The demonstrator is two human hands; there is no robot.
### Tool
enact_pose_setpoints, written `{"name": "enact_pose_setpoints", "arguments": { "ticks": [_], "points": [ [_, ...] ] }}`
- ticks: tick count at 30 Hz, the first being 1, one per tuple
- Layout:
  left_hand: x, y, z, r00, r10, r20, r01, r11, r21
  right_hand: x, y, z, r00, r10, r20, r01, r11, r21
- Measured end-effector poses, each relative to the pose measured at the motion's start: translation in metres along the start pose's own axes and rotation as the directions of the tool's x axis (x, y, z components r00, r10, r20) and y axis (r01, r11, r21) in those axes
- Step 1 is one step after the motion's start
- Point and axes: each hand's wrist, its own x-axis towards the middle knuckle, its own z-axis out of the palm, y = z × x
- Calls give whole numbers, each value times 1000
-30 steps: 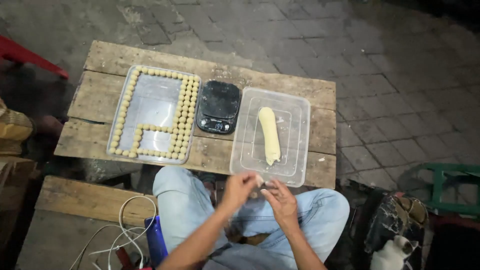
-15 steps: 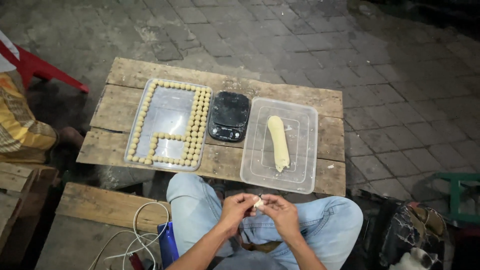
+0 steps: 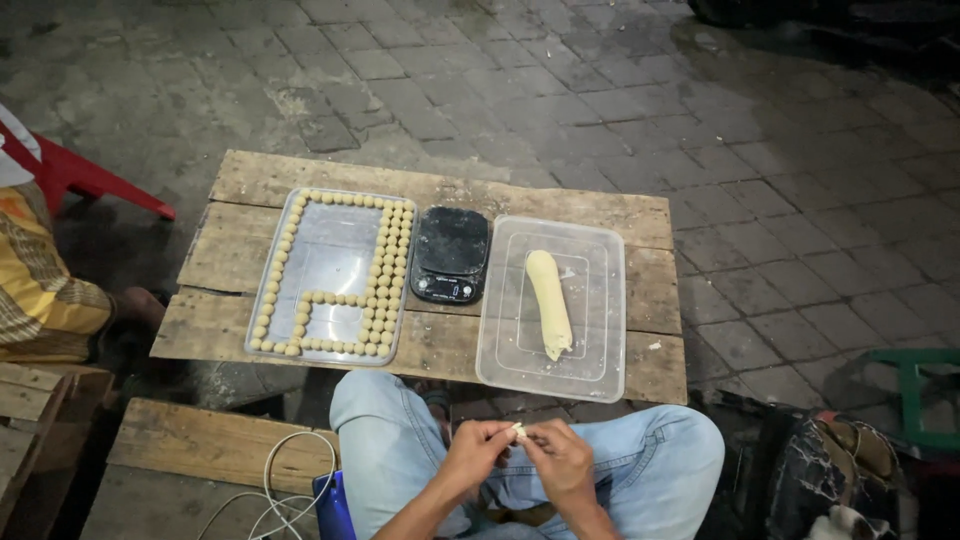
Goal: The person sits on the ground and repeatedly pinches off small pieces of dough from a larger mass. They roll each piece between their palms to form a ball and place it into a tray. The person occasionally weighs a piece on a digital scale and adjusts the dough mass.
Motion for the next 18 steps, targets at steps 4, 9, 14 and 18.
{"name": "enact_pose_setpoints", "arguments": {
  "ticks": [4, 9, 14, 18],
  "points": [
    [-14, 34, 16, 973, -210, -98, 195, 970, -145, -3, -13, 3, 853, -520, 35, 504, 806, -309],
    [1, -5, 7, 982, -150, -112, 110, 946, -304, -4, -3, 4, 932, -357, 72, 364, 916, -168],
    [-5, 3, -5, 987, 92, -130, -90, 996, 16, -1, 32, 11, 883, 444, 152, -462, 767, 446],
    [-5, 11, 2, 984, -118, -130, 51, 901, -431, 8, 19, 4, 930, 320, 178, -366, 832, 417]
  ]
}}
